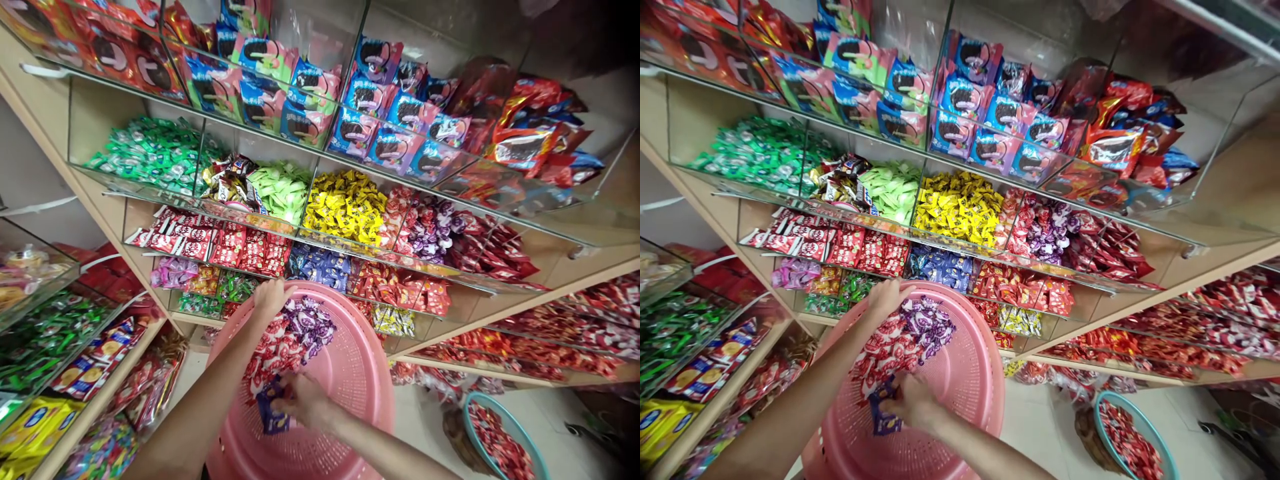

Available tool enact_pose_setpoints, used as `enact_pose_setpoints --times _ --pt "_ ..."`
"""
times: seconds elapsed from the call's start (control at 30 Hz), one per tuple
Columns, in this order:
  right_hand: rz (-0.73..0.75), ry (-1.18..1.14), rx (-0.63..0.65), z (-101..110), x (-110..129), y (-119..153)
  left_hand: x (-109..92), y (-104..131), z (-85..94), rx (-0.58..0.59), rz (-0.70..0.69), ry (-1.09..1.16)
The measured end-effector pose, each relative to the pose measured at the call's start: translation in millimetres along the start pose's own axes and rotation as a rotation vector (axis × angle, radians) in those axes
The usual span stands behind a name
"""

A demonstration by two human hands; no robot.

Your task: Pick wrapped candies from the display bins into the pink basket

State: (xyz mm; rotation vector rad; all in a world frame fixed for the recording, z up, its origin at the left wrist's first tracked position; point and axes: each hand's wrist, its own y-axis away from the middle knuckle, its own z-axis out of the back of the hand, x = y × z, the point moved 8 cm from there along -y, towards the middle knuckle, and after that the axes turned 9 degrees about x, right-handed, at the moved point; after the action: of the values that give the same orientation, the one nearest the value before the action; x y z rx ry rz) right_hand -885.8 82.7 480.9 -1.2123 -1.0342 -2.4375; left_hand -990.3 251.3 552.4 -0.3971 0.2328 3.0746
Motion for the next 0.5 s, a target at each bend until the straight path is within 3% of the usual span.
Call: enact_pose_setpoints --times 0.07,0.13,0.2,0.27,0.37,0.5 --pt "0.073 0.206 -0.167 42.2 23.5 -2.2 0.0 0.2 0.6 -0.006 -0.002 0.001" --pt "0.113 0.266 -0.344 96.3 43.6 -3.7 -0.8 1.0 2.1 -0.022 -0.009 0.001" --pt "0.157 0.191 -0.566 155.1 55.6 -2.8 -1.2 2.0 3.0 -0.030 -0.011 0.000" --pt "0.118 0.055 -0.738 202.2 50.3 -5.6 -0.6 2.4 2.9 -0.029 -0.005 0.002" --pt "0.043 -0.078 -0.827 237.3 30.8 -22.1 0.0 2.1 2.8 -0.032 -0.006 0.006" --pt "-0.085 -0.368 -0.805 243.0 -7.7 -47.8 1.1 1.8 3.9 -0.042 -0.007 0.002"
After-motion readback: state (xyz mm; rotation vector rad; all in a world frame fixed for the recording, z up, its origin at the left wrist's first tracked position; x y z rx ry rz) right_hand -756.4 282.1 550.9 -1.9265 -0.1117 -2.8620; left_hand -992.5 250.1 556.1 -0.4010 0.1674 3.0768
